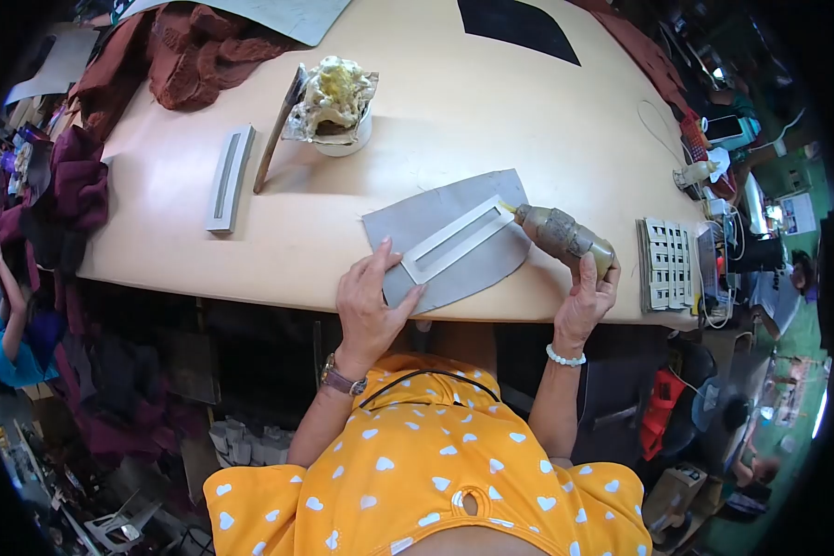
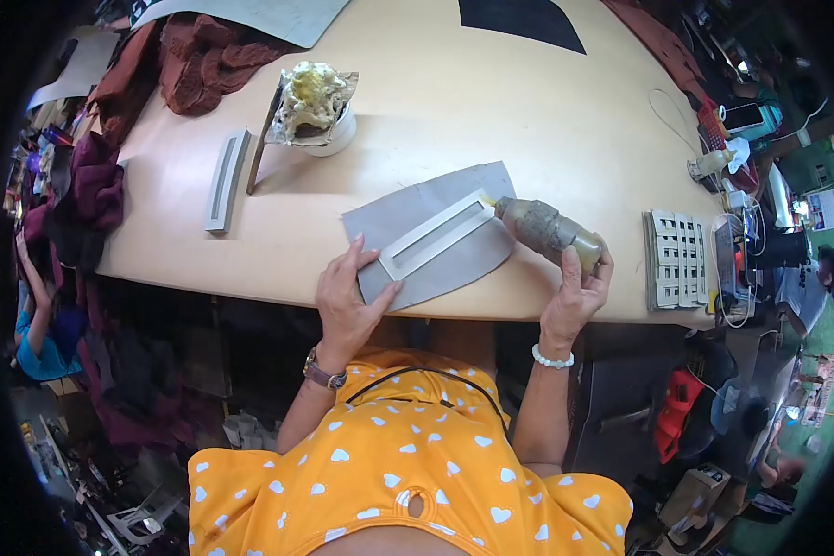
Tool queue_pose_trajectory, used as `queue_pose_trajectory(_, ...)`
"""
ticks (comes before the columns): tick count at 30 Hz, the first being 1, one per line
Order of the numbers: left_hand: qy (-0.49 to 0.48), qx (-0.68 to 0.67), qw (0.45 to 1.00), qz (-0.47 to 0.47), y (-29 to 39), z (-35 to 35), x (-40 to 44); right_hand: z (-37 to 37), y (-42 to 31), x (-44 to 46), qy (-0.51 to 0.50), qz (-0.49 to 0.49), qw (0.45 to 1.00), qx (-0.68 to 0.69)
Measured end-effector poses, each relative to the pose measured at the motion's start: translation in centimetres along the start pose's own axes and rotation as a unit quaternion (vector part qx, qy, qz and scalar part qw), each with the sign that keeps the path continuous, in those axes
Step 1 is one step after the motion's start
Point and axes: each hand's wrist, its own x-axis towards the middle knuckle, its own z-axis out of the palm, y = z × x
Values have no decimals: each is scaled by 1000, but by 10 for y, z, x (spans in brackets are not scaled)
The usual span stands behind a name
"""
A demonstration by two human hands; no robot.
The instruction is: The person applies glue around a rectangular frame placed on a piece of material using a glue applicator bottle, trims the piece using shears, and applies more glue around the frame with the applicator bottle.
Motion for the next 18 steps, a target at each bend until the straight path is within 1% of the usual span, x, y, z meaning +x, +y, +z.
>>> queue_pose_trajectory(5,-5,5,1000,2,0,0,0,7,3,3,5,-33,998,-45)
queue_pose_trajectory(8,-5,4,1000,4,1,0,-1,8,4,4,7,-22,998,-55)
queue_pose_trajectory(11,-3,7,1000,3,1,0,0,10,5,4,11,-40,996,-85)
queue_pose_trajectory(14,-3,5,1000,5,2,0,0,13,4,5,19,-29,997,-68)
queue_pose_trajectory(18,-3,-2,1000,4,1,0,-1,16,6,6,22,-38,995,-86)
